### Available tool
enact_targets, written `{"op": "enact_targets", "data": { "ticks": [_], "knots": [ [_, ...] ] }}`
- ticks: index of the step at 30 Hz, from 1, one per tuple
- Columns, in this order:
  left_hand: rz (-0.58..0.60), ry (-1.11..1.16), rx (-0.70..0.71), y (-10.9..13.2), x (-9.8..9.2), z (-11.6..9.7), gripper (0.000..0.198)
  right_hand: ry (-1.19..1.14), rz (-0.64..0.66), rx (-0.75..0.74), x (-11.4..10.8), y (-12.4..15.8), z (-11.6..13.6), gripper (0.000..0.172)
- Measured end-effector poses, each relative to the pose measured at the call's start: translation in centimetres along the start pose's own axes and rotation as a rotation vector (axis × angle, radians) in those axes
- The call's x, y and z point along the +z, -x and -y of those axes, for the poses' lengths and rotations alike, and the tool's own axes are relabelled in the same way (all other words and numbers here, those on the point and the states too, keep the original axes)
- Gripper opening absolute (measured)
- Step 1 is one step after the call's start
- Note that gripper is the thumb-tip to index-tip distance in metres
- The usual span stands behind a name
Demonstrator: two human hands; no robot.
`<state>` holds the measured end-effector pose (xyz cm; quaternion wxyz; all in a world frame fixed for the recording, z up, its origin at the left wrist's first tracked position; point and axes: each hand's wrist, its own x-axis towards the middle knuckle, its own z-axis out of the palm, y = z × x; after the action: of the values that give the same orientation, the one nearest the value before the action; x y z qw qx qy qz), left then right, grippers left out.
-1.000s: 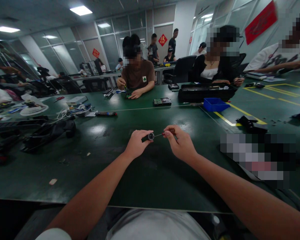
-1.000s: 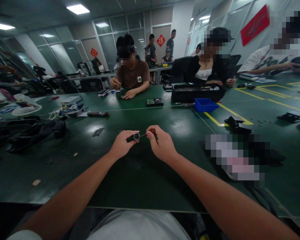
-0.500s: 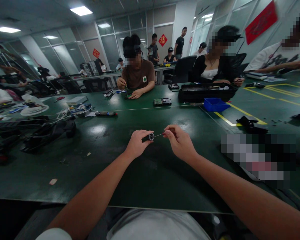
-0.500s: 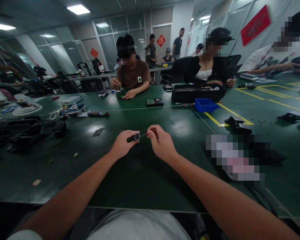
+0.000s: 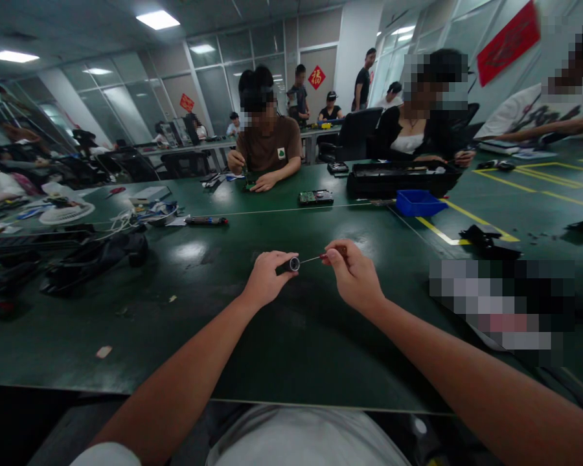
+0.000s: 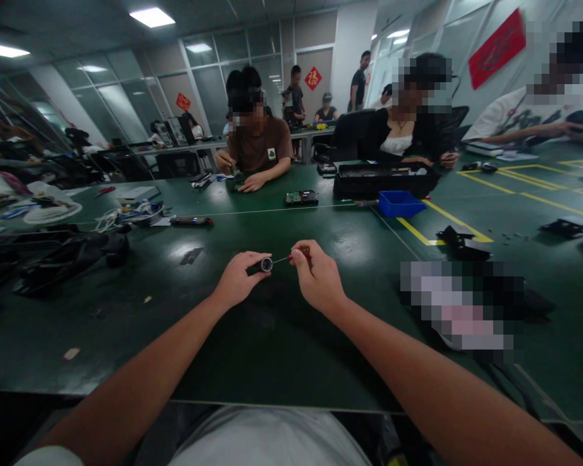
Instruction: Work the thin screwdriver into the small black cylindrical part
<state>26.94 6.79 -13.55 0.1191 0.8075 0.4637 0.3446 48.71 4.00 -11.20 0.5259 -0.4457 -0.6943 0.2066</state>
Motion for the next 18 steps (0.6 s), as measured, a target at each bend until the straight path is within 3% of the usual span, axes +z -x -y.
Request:
{"op": "enact_targets", "data": {
  "ticks": [6,11,18],
  "knots": [
    [0.026,-0.009,-0.003,0.02,-0.01,-0.01,0.041,-0.018,0.06,0.036,0.1,-0.22,-0.21,0.019],
    [0.007,-0.001,-0.02,-0.06,-0.2,-0.3,0.041,-0.029,-0.002,0.052,0.06,-0.25,-0.08,0.02],
    [0.012,0.008,-0.026,-0.13,-0.1,-0.3,0.04,-0.091,0.037,0.109,0.31,-0.27,-0.28,0.023]
  ]
}}
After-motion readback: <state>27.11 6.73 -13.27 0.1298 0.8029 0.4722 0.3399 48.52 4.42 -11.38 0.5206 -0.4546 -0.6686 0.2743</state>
